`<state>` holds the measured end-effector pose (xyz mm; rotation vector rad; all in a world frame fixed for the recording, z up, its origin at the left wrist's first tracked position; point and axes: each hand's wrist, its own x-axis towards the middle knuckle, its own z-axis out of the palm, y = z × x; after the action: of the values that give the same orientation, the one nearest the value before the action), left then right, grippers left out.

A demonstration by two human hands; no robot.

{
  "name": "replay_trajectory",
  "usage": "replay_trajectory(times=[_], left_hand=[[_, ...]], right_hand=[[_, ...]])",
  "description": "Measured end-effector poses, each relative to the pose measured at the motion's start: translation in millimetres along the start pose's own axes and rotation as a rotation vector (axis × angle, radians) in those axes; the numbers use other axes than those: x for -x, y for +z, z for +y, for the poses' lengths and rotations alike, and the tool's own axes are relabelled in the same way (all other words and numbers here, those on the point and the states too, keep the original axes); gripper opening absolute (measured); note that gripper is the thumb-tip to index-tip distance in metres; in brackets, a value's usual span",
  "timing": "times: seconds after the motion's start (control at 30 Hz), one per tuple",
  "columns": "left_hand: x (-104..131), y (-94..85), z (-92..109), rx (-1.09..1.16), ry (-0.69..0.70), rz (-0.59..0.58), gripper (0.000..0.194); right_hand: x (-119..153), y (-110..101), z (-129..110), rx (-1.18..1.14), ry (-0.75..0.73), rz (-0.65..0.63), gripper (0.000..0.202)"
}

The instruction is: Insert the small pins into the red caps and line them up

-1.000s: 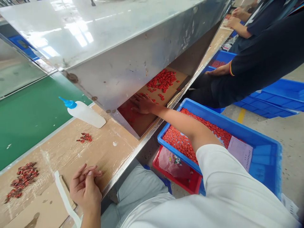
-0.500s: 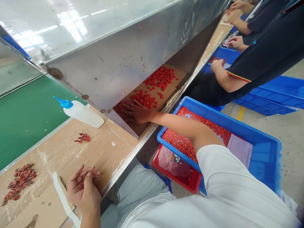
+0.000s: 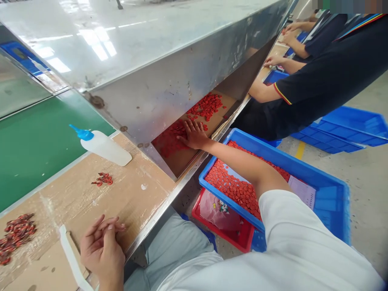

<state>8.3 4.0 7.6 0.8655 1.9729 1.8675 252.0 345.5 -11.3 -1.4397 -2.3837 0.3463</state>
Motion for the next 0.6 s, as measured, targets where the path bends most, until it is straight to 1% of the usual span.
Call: replay_trajectory(times=[0.07, 0.1, 0.17, 0.23, 0.27, 0.33, 0.37, 0.43, 0.5, 0.6], left_hand=[[1, 0.7, 1, 0.005, 0.001, 0.016, 0.033], [1, 0.8, 1, 0.007, 0.001, 0.021, 0.033], [1, 0.1, 0, 0.004, -0.003, 0.029, 0.034], [0, -1.5, -3, -0.006, -0.014, 0.025, 0.036], [0, -2.5, -4, -0.012, -0.022, 0.022, 0.036], [-1, -4.2, -6, -0.019, -0.037, 0.015, 0.037], [-2, -4.7, -7, -0.024, -0.046, 0.015, 0.037], [-2, -4.9, -7, -0.038, -0.073, 0.023, 0.037], [-2, -4.3, -7, -0.047, -0.098, 0.035, 0.039], [-2, -2.9, -6, -0.054, -0.119, 0.057, 0.041]], right_hand=[[-1, 0, 2, -0.024, -0.04, 0.002, 0.084], [-3, -2, 4, -0.036, -0.054, 0.026, 0.08], [-12, -11, 14, -0.036, -0.058, 0.118, 0.07], [-27, -23, 33, -0.005, 0.018, 0.215, 0.063], [-36, -30, 46, 0.015, 0.105, 0.242, 0.062], [-54, -45, 74, 0.07, 0.316, 0.246, 0.059], [-62, -51, 88, 0.098, 0.397, 0.219, 0.059], [-75, -62, 114, 0.149, 0.505, 0.19, 0.055], [-83, -69, 132, 0.188, 0.533, 0.18, 0.055], [-90, -72, 149, 0.212, 0.496, 0.163, 0.059]])
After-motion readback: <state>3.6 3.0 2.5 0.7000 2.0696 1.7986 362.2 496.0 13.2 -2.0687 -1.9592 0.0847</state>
